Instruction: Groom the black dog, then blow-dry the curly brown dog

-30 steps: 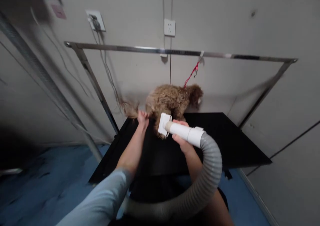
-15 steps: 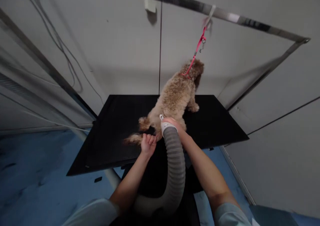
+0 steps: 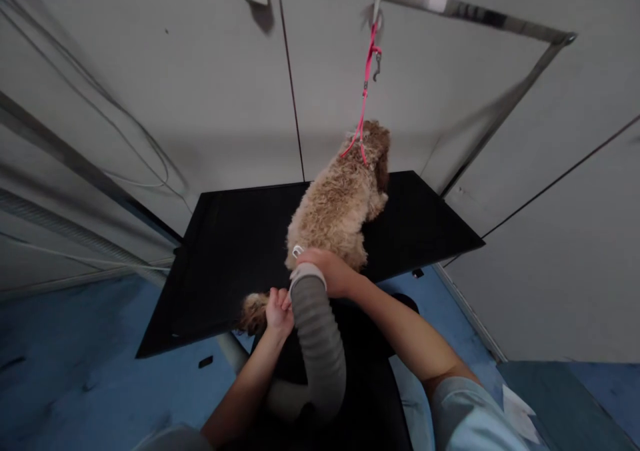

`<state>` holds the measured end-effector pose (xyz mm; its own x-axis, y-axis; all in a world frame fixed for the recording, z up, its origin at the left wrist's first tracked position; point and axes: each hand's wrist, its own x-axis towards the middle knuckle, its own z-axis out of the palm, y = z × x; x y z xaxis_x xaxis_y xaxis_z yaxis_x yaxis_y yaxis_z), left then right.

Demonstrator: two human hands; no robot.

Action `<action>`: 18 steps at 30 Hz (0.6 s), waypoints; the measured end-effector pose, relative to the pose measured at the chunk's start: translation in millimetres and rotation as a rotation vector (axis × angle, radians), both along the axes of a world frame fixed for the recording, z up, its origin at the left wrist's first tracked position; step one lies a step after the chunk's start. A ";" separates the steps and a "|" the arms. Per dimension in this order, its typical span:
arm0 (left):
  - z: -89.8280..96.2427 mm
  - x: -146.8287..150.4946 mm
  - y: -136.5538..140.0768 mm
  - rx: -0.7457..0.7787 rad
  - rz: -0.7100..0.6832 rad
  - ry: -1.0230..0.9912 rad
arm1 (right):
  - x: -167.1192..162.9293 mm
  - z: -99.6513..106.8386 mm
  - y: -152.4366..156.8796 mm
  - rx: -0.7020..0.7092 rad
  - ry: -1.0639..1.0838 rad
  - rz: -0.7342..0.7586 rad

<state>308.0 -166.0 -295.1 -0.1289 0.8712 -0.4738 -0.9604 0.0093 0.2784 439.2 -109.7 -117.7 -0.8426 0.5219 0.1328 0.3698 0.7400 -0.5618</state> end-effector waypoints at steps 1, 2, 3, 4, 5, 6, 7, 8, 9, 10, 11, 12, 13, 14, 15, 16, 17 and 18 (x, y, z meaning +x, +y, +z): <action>1.5 0.8 -0.4 -0.017 -0.008 -0.001 | 0.1 -2.7 -4.1 -0.019 0.002 0.018; 3.3 2.0 0.4 -0.023 -0.022 0.003 | 1.0 -4.7 -7.8 -0.033 -0.008 0.035; 5.0 3.5 2.4 -0.018 -0.035 0.008 | 2.8 -6.1 -10.8 -0.035 -0.013 0.025; 6.5 4.9 5.2 -0.006 -0.042 0.014 | 5.7 -7.3 -13.0 -0.024 -0.002 -0.022; 7.7 6.1 8.4 0.013 -0.041 0.020 | 9.4 -8.7 -14.3 -0.010 0.027 -0.089; 8.4 6.8 11.7 0.032 -0.035 0.026 | 13.6 -10.7 -14.7 -0.007 0.064 -0.139; 8.8 7.0 14.9 0.046 -0.028 0.033 | 17.9 -13.4 -14.4 -0.027 0.092 -0.149; 8.7 6.6 17.8 0.057 -0.017 0.041 | 21.9 -17.1 -13.3 -0.063 0.109 -0.129; 8.2 5.9 20.1 0.066 -0.002 0.052 | 25.2 -21.7 -11.6 -0.098 0.126 -0.115; 7.3 5.1 21.8 0.072 0.013 0.064 | 27.7 -26.9 -9.4 -0.115 0.154 -0.125; 6.0 4.4 22.8 0.078 0.025 0.076 | 29.3 -32.4 -6.8 -0.111 0.193 -0.166; 4.2 4.3 23.1 0.080 0.032 0.086 | 29.9 -37.8 -4.0 -0.099 0.230 -0.210; 2.0 4.9 22.7 0.078 0.029 0.091 | 29.6 -42.8 -1.2 -0.097 0.250 -0.231; -0.7 6.3 21.7 0.071 0.012 0.093 | 28.7 -47.2 1.4 -0.113 0.247 -0.213; -3.8 8.4 20.4 0.063 -0.013 0.092 | 27.5 -50.7 3.6 -0.141 0.220 -0.167; -7.2 10.9 18.8 0.058 -0.034 0.089 | 26.0 -53.1 5.3 -0.163 0.189 -0.126; -10.9 13.4 17.2 0.059 -0.046 0.087 | 24.4 -54.4 6.3 -0.165 0.172 -0.122; -14.8 15.6 15.6 0.062 -0.053 0.085 | 22.8 -54.5 6.6 -0.144 0.165 -0.145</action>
<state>323.6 -150.4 -309.9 -0.1190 0.9053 -0.4077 -0.9321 0.0396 0.3600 461.9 -103.2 -172.3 -0.7304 0.6595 0.1778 0.3608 0.5936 -0.7194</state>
